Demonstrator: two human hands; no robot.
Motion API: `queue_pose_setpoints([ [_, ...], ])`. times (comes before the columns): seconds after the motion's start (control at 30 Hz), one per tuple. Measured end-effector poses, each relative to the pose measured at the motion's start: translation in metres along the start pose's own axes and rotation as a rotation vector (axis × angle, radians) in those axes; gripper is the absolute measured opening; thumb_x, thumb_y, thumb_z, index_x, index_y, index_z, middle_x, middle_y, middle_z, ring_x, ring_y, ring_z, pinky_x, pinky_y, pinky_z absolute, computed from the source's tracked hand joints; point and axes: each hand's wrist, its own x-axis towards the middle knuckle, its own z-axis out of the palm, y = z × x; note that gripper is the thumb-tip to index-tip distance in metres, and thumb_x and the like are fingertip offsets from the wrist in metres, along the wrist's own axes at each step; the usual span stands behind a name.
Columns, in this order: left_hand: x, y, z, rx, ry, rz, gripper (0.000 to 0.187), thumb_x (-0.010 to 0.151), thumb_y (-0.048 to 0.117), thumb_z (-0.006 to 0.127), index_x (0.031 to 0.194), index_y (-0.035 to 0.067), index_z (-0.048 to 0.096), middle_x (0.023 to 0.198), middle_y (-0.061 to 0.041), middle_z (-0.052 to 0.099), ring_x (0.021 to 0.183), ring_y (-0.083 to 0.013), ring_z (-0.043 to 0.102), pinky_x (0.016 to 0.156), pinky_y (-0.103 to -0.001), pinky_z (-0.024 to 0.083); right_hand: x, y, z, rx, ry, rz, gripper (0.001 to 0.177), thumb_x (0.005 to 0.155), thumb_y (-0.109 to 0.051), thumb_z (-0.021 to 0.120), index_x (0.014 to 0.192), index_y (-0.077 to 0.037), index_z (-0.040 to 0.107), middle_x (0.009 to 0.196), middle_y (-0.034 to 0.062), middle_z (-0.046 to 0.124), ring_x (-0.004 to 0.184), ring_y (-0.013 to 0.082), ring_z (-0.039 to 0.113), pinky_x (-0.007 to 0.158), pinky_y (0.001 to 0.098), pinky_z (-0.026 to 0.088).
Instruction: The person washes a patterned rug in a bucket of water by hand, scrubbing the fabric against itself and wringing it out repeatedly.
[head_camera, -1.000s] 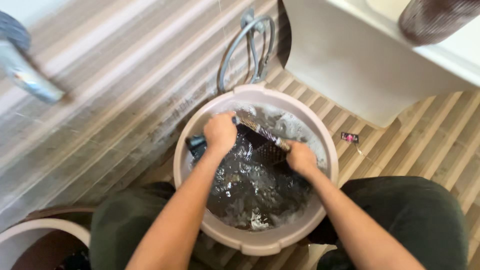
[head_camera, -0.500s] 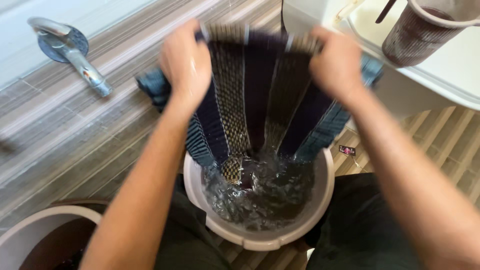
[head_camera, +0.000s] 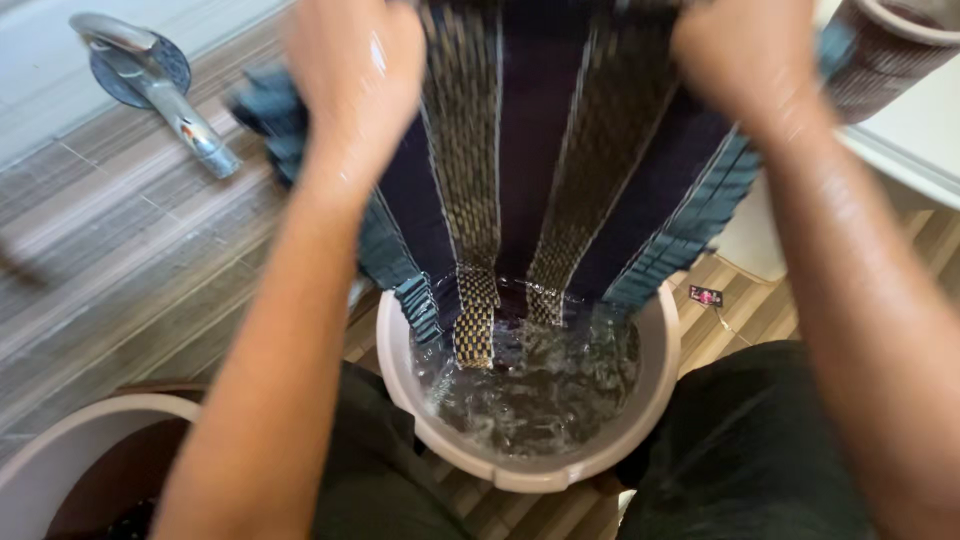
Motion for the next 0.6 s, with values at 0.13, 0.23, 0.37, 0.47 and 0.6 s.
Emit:
queue_pose_setpoints([
  [0.13, -0.071, -0.020, 0.034, 0.114, -0.364, -0.264, 0.024, 0.081, 0.024, 0.063, 0.098, 0.014, 0.076, 0.093, -0.022, 0.073, 0.092, -0.0457, 0.068, 0.079, -0.056, 0.053, -0.073, -0.018, 0.042, -0.056, -0.156, 0.031, 0.028, 0.070, -0.004, 0.069, 0.096, -0.009, 0.079, 0.090, 0.0214, 0.074, 0.085, 0.0443, 0.067, 0.077, 0.0518, 0.053],
  [0.23, -0.132, -0.046, 0.069, 0.171, -0.641, -0.455, 0.030, 0.081, 0.031, 0.065, 0.107, 0.022, 0.077, 0.093, -0.019, 0.073, 0.093, -0.0417, 0.070, 0.080, -0.053, 0.055, -0.133, -0.020, 0.086, -0.017, -0.547, 0.442, 0.041, 0.073, -0.005, 0.066, 0.109, -0.018, 0.078, 0.096, 0.0220, 0.074, 0.092, 0.0407, 0.071, 0.086, 0.0482, 0.056],
  [0.37, -0.216, -0.100, 0.110, 0.155, -0.946, -0.320, 0.046, 0.090, 0.024, 0.061, 0.135, 0.031, 0.069, 0.147, -0.021, 0.055, 0.133, -0.0418, 0.055, 0.109, -0.051, 0.048, -0.225, -0.026, 0.146, -0.020, -0.740, 0.560, 0.045, 0.077, -0.010, 0.068, 0.119, -0.025, 0.074, 0.112, 0.0155, 0.074, 0.102, 0.0369, 0.070, 0.090, 0.0488, 0.056],
  [0.47, -0.283, -0.116, 0.132, 0.336, -1.345, -0.337, 0.067, 0.095, 0.027, 0.061, 0.155, 0.044, 0.036, 0.171, -0.007, 0.002, 0.149, -0.0583, -0.012, 0.110, -0.075, 0.027, -0.277, -0.033, 0.171, -0.011, -1.059, 0.775, 0.069, 0.084, -0.016, 0.071, 0.144, -0.044, 0.053, 0.147, 0.0028, 0.059, 0.133, 0.0312, 0.057, 0.113, 0.0679, 0.035],
  [0.6, -0.339, -0.121, 0.148, 0.683, -1.458, -0.127, 0.064, 0.101, 0.024, 0.047, 0.157, 0.048, 0.029, 0.173, -0.014, -0.007, 0.149, -0.0623, -0.015, 0.106, -0.076, 0.026, -0.322, -0.043, 0.207, -0.079, -1.257, 0.737, 0.099, 0.082, -0.004, 0.070, 0.155, -0.057, 0.028, 0.172, 0.0060, 0.010, 0.155, 0.0373, 0.021, 0.115, 0.0695, 0.029],
])
